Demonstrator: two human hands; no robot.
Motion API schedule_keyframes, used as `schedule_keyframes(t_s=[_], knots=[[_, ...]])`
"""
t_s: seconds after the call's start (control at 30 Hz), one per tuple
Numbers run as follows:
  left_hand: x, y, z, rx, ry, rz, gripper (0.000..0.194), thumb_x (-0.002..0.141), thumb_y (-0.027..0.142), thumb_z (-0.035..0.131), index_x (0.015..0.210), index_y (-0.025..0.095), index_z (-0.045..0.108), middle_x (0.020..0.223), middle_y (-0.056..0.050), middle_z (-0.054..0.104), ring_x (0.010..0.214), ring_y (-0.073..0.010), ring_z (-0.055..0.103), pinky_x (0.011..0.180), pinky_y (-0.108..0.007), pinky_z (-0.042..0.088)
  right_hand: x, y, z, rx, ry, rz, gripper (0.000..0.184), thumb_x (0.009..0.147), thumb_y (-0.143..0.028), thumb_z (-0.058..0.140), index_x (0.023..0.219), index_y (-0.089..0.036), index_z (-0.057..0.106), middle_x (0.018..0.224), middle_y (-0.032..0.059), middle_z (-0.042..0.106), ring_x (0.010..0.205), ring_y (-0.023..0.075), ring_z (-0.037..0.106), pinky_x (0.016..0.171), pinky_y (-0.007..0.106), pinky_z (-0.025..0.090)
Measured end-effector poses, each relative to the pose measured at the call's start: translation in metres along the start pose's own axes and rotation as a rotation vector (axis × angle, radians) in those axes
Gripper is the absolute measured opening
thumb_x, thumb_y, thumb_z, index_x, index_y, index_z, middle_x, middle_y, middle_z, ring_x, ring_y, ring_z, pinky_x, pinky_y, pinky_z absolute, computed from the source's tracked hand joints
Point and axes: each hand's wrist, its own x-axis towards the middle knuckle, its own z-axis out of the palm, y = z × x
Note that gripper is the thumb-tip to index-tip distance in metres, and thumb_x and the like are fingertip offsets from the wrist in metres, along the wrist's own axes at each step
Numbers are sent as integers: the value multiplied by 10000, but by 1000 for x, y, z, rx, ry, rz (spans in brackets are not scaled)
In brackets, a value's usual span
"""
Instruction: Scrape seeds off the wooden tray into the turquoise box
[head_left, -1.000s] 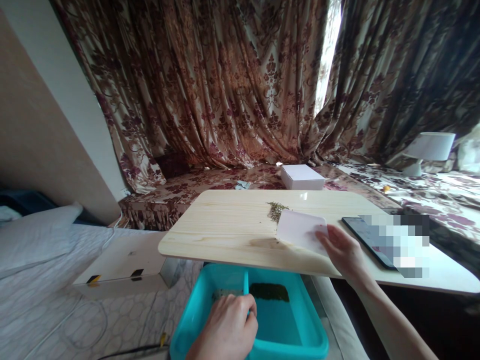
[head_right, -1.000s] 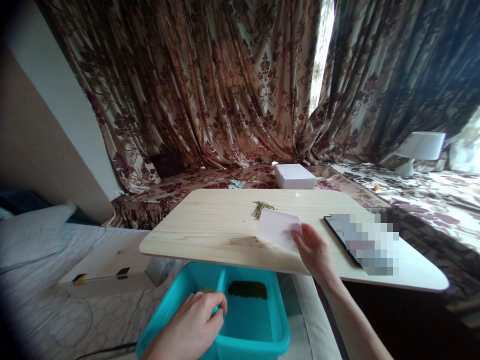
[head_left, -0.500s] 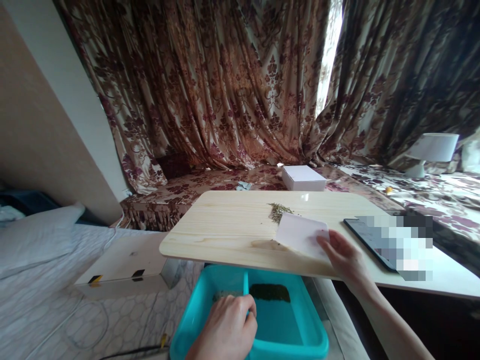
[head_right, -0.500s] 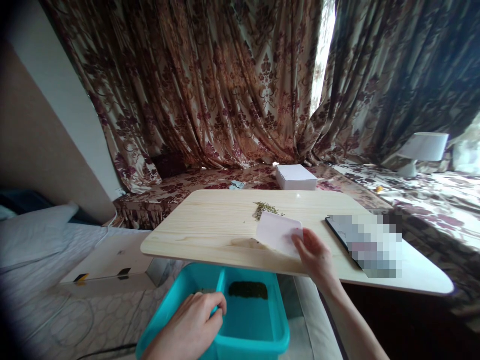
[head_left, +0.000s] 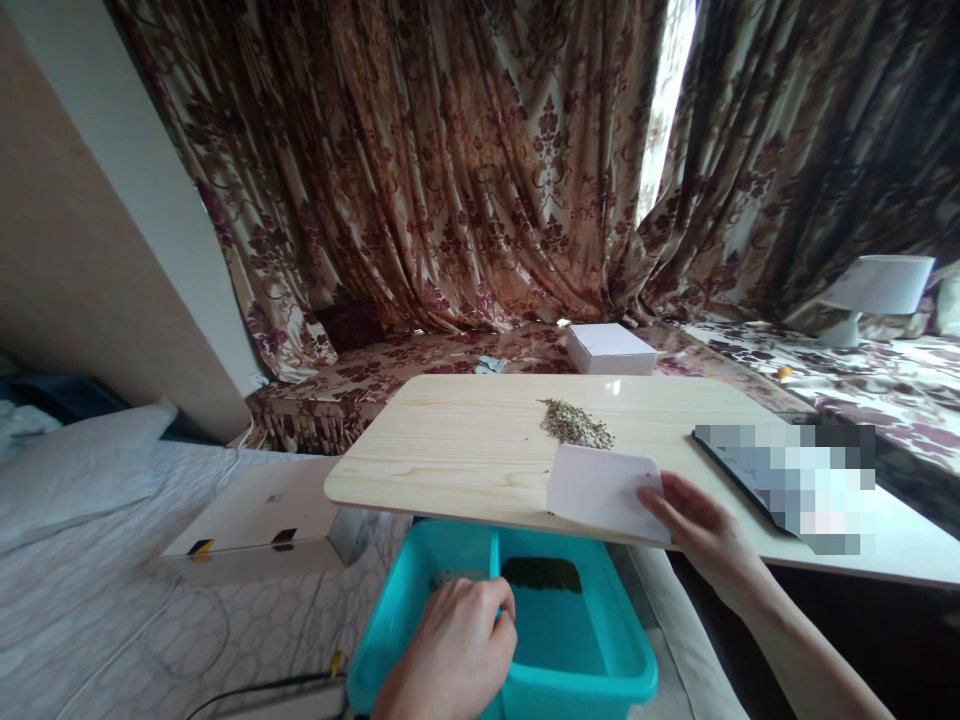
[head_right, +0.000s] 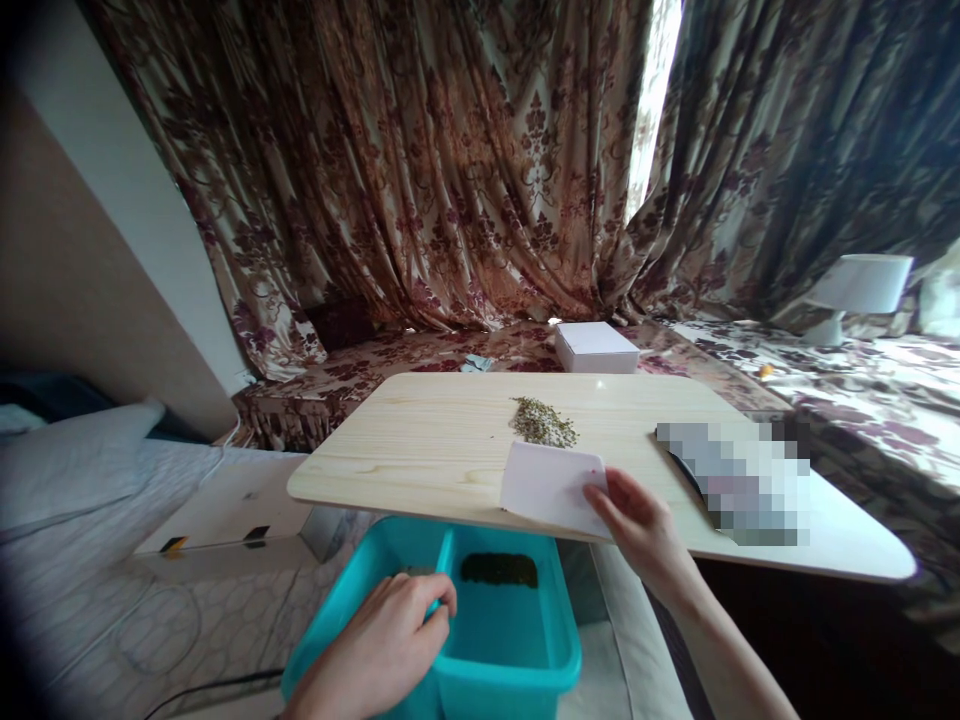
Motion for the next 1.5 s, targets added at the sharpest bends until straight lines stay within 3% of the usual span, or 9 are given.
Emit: schedule_keyframes(t_s=[0.13,0.27,0.33,0.5,0.77,1.07,1.5], knots=[[0,0,0,-3,2,3,275,821,179,388,861,255,649,934,-8,682,945,-197,589,838,-277,406,-5,-15,-9,-6,-135,64,355,588,-516,773,767,-214,716,783,81,756,692,250,689,562,309,569],[1,1,0,-1,2,11,279,819,172,387,863,251,651,931,-11,682,944,-199,590,841,-281,407,8,-21,-15,-43,159,-11,314,575,-469,775,771,-239,691,787,57,750,761,253,701,671,326,576],[2,1,0,2,-3,9,284,821,170,382,867,250,651,931,-11,681,944,-201,588,841,-285,408,18,-18,-13,-71,228,-40,315,574,-457,760,783,-237,672,776,53,746,782,257,705,719,349,573],[2,-1,3,7,-6,-2,290,826,170,376,876,251,650,941,-8,678,947,-198,584,853,-288,404,34,-7,1,-104,163,-90,261,639,-441,680,793,-234,636,803,63,752,808,252,713,767,374,564],[3,-4,5,-6,-2,6,272,820,177,389,861,254,647,930,-3,680,941,-198,585,837,-289,404,36,8,10,-121,145,-69,293,671,-465,642,853,-236,620,849,77,754,837,252,716,781,376,557],[2,-5,5,-8,-1,-9,270,826,181,389,867,254,646,925,-7,672,935,-200,581,839,-301,409,28,4,24,-39,81,-86,298,653,-488,682,818,-248,623,803,65,755,801,262,722,755,376,570],[2,-7,1,-9,-5,-22,280,819,171,388,875,255,649,943,-12,669,945,-201,576,848,-301,404,30,4,26,-18,46,-98,320,639,-510,712,784,-233,643,766,57,749,726,230,708,669,332,570]])
